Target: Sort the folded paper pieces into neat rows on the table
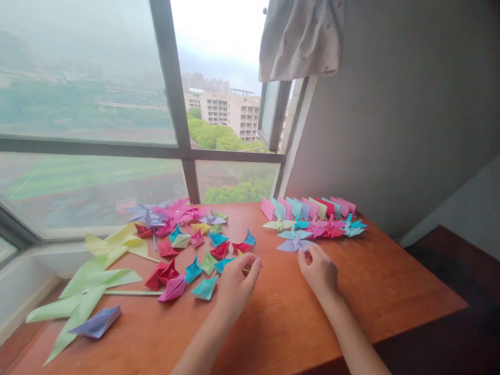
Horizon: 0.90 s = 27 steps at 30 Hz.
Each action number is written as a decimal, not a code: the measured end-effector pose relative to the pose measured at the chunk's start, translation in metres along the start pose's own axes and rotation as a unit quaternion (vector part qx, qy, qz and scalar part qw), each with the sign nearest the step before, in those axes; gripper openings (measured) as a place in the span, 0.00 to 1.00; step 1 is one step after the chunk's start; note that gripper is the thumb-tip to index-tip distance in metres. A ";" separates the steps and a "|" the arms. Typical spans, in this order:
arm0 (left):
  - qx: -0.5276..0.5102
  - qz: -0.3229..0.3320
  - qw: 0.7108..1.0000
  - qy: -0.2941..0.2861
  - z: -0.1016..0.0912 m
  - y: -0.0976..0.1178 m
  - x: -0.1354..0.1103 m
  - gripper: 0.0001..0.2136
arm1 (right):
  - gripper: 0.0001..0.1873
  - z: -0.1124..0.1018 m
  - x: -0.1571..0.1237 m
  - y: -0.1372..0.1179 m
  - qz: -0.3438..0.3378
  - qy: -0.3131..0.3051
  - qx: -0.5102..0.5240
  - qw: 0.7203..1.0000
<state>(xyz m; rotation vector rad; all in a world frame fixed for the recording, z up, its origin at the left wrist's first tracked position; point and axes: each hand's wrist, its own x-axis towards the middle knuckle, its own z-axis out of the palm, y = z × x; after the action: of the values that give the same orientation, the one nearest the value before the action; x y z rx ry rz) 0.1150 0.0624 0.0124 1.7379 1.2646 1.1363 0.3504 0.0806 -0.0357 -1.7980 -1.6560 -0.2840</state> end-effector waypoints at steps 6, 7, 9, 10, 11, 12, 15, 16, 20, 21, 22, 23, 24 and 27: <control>-0.004 0.005 1.000 -0.006 0.000 0.000 -0.001 0.13 | 0.12 -0.001 0.000 0.005 0.001 -0.037 -0.051 0.998; -0.004 0.005 1.000 -0.008 0.000 0.000 -0.001 0.13 | 0.11 0.000 0.001 0.003 0.002 -0.043 -0.051 0.998; -0.001 0.007 1.000 -0.010 0.000 0.000 -0.001 0.13 | 0.10 0.002 0.003 -0.003 0.003 -0.056 -0.050 0.997; 0.000 0.007 1.000 -0.010 -0.001 0.000 -0.001 0.13 | 0.10 0.004 0.004 -0.006 0.003 -0.061 -0.050 0.997; 0.002 0.007 1.000 -0.011 -0.001 0.001 -0.001 0.13 | 0.09 0.005 0.005 -0.009 0.004 -0.067 -0.051 0.996; 0.002 0.006 1.000 -0.011 -0.001 0.001 -0.001 0.13 | 0.09 0.007 0.006 -0.012 0.005 -0.071 -0.051 0.996; 0.005 0.007 1.000 -0.012 -0.001 0.000 -0.001 0.13 | 0.08 0.011 0.008 -0.019 0.014 -0.084 -0.050 0.995; 0.006 0.007 1.000 -0.013 -0.001 0.000 -0.001 0.13 | 0.08 0.012 0.009 -0.020 0.017 -0.089 -0.050 0.995; 0.011 0.008 1.000 -0.016 -0.001 -0.001 -0.001 0.13 | 0.08 0.014 0.010 -0.023 0.032 -0.106 -0.059 0.992; 0.012 0.008 1.000 -0.017 -0.001 -0.002 -0.001 0.13 | 0.08 0.014 0.009 -0.023 0.036 -0.109 -0.062 0.991; 0.013 0.008 1.000 -0.018 -0.001 -0.002 -0.001 0.12 | 0.08 0.014 0.009 -0.023 0.040 -0.112 -0.064 0.991; 0.014 0.009 1.000 -0.018 -0.001 -0.002 -0.001 0.12 | 0.08 0.014 0.009 -0.023 0.042 -0.114 -0.065 0.990; 0.014 0.009 1.000 -0.019 -0.001 -0.002 -0.001 0.12 | 0.08 0.013 0.009 -0.024 0.044 -0.115 -0.065 0.990; 0.015 0.011 1.000 -0.021 0.000 -0.003 -0.001 0.12 | 0.09 0.013 0.008 -0.024 0.044 -0.117 -0.068 0.990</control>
<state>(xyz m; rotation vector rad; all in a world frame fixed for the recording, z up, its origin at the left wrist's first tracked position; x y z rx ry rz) 0.1136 0.0620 0.0094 1.7929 1.2469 1.0909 0.3257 0.0941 -0.0328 -2.0677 -1.7444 -0.1540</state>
